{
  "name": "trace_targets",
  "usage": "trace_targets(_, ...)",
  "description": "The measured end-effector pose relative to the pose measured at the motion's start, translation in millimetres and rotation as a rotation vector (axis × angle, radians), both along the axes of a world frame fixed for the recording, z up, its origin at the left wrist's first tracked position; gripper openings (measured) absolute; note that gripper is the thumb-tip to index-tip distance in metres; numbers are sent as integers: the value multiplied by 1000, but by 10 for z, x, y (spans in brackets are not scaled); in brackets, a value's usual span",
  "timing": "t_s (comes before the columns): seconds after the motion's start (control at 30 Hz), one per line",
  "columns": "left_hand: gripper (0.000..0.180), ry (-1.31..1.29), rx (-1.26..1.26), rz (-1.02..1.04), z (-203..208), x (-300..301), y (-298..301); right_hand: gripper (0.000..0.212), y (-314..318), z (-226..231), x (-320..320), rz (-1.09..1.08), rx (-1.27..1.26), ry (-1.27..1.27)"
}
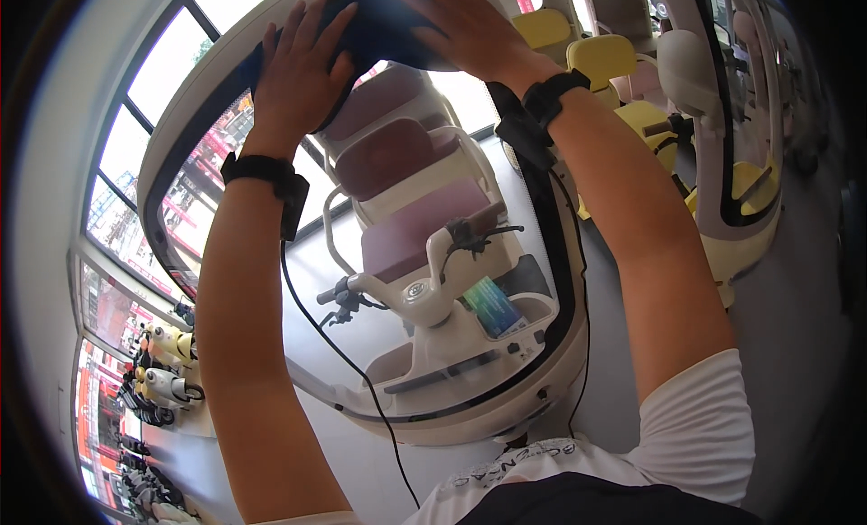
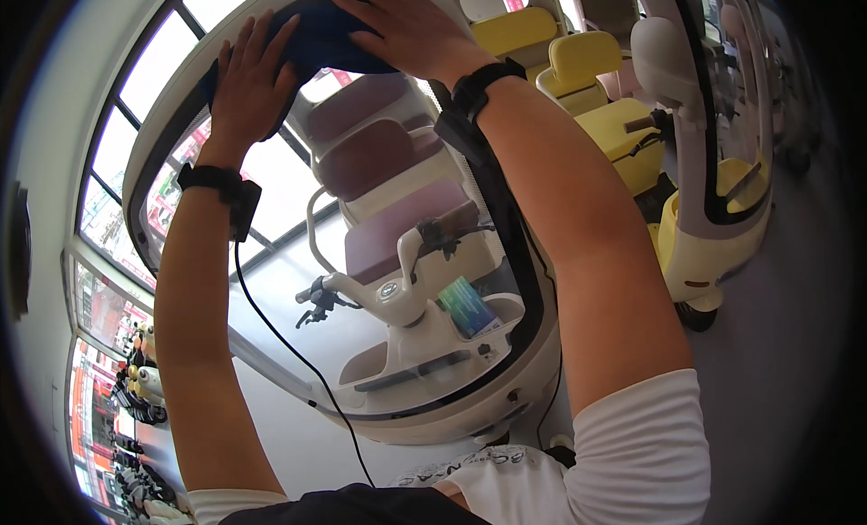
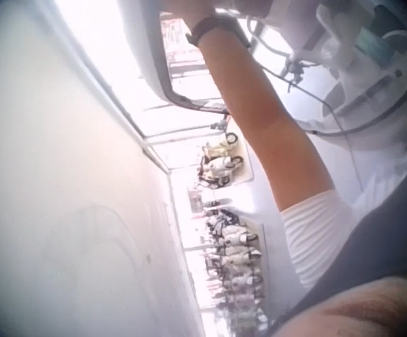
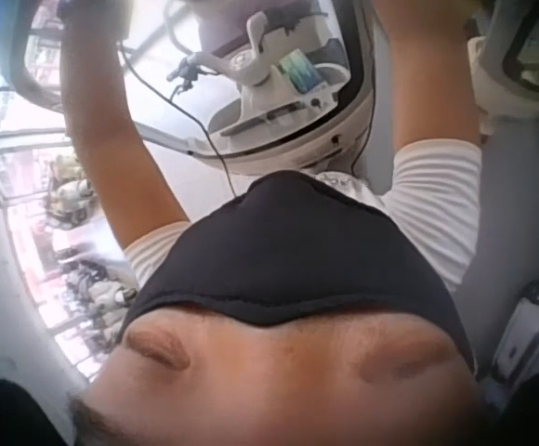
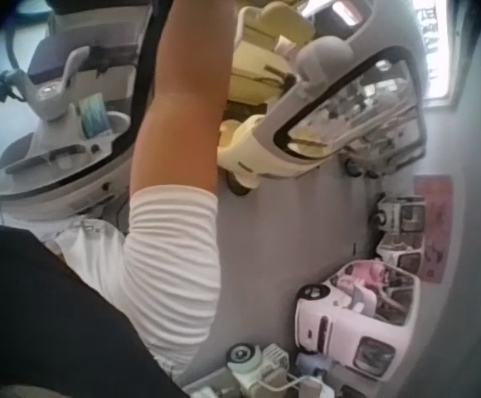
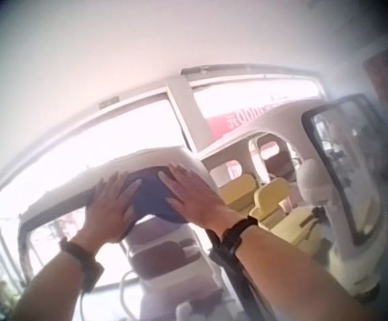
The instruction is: Wiping down the dashboard and exterior surfaces of an electric scooter with a blue cloth.
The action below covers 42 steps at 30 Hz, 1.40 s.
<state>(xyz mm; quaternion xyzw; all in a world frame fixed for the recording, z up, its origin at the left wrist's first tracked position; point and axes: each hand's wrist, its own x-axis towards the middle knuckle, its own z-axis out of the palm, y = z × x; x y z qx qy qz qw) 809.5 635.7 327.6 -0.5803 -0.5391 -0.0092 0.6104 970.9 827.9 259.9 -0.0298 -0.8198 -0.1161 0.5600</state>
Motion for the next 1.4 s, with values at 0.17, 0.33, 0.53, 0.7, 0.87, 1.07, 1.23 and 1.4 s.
trace_targets(0.17, 52, -18, -1, 28, -175, 44, -38, 59, -285, -121, 155, -38, -168, 68)
trace_targets(0.33, 54, -148, -59, -32, -745, 459, -253, 58, -297, -841, 167, 75, -131, 210)
trace_targets(0.53, 56, -313, -313, 22, -1714, 921, -784, 65, -636, -1944, 612, 88, -217, 77)
trace_targets(0.7, 57, -152, -547, 127, -2146, 708, -1415, 68, -1052, -2480, 789, 92, -248, -163)
trace_targets(0.87, 60, -327, -448, 119, -1625, 385, -1582, 69, -1203, -1817, 405, 122, -161, -181)
trace_targets(1.07, 60, -222, -157, 192, -715, -136, -1567, 55, -1094, -450, -320, -4, 110, 10)
trace_targets(1.23, 55, -151, -27, 210, -166, -525, -1380, 55, -914, 236, -776, -206, 138, 37)
trace_targets(1.4, 54, -119, 78, 178, 86, -836, -1279, 55, -1080, 735, -676, -26, 44, -69)
